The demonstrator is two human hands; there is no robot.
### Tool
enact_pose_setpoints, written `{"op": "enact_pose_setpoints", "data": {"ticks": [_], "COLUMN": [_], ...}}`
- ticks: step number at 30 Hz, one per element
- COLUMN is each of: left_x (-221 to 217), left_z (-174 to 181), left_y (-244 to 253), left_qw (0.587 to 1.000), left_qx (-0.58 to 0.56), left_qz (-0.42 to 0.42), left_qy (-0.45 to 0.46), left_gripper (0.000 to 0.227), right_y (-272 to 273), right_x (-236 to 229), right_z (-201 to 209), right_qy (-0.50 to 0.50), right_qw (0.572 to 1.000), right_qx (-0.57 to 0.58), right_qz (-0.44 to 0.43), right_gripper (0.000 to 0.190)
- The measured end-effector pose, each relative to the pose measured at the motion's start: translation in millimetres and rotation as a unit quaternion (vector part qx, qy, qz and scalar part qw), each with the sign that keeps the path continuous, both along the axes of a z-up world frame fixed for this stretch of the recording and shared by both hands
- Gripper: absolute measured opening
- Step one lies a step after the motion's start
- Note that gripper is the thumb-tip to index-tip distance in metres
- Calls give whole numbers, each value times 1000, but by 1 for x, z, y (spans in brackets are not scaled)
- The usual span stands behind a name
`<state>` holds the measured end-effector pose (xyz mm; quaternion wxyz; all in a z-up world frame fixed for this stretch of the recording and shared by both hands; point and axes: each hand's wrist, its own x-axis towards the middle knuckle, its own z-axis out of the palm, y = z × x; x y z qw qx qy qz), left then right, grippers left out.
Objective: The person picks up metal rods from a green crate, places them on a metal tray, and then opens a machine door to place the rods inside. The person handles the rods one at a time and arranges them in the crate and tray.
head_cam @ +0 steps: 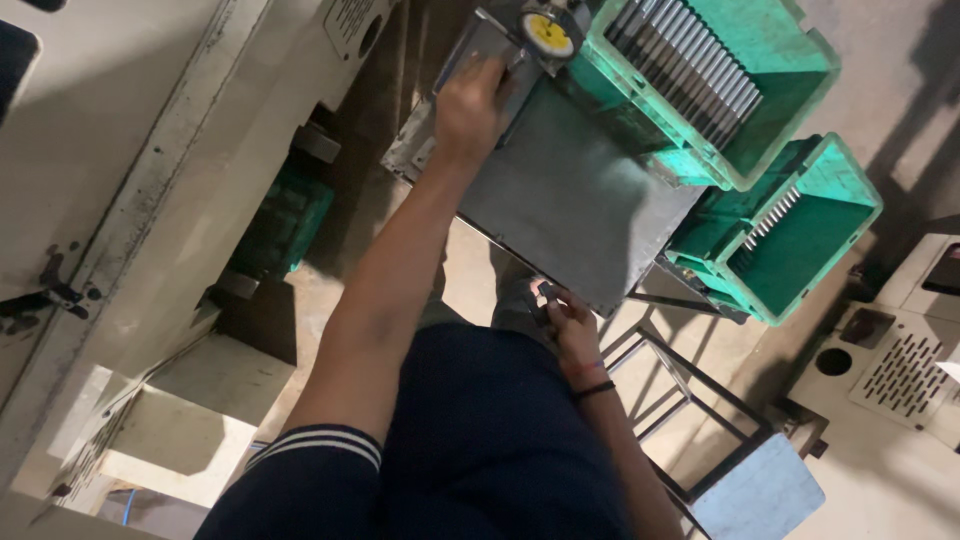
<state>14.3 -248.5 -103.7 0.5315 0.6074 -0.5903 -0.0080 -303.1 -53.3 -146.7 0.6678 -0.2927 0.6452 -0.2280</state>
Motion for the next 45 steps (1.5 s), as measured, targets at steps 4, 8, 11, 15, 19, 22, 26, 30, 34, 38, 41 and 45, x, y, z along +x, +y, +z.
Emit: {"op": "enact_pose_setpoints", "data": {"ticks": [4, 8, 11, 15, 19, 22, 26, 30, 34, 38, 41, 45], "left_x": [-1, -1, -2, -2, 0, -3, 2, 23, 40, 42, 34, 5], "left_z": [-1, -1, -1, -2, -2, -2, -4, -9, -10, -4, 12, 44], "left_y": [-3, -5, -4, -4, 3, 37, 129, 212, 263, 274, 257, 218], "left_qw": [1000, 1000, 1000, 1000, 999, 991, 978, 928, 918, 910, 881, 904], "left_qx": [-4, 10, 16, -1, 17, 107, 145, 324, 325, 337, 422, 404], "left_qz": [0, 7, 4, 15, 30, 67, 79, 128, 152, 131, 61, -36], "left_qy": [3, -1, 10, -6, -4, 50, 129, 134, 169, 203, 205, 132], "left_gripper": [23, 25, 21, 22, 28, 22, 21, 35, 28, 31, 31, 47], "right_y": [2, 3, 3, 3, -3, -17, -49, -80, -94, -98, -88, -64], "right_x": [-4, -6, -7, -7, -4, 9, 46, 102, 144, 166, 166, 153], "right_z": [-2, -5, -5, -4, -1, -2, -18, -49, -66, -56, -28, 18], "right_qy": [-15, -17, -3, -6, 14, 7, -56, -138, -179, 7, 16, -183], "right_qw": [1000, 999, 999, 999, 1000, 1000, 998, 984, 977, 989, 980, 935], "right_qx": [13, 14, 18, 26, -11, -12, -5, -13, -48, -145, -151, -185], "right_qz": [-20, -32, -26, -33, -13, -12, -27, -110, -106, 17, 126, 241], "right_gripper": [30, 30, 30, 31, 31, 31, 30, 30, 36, 29, 33, 49]}}
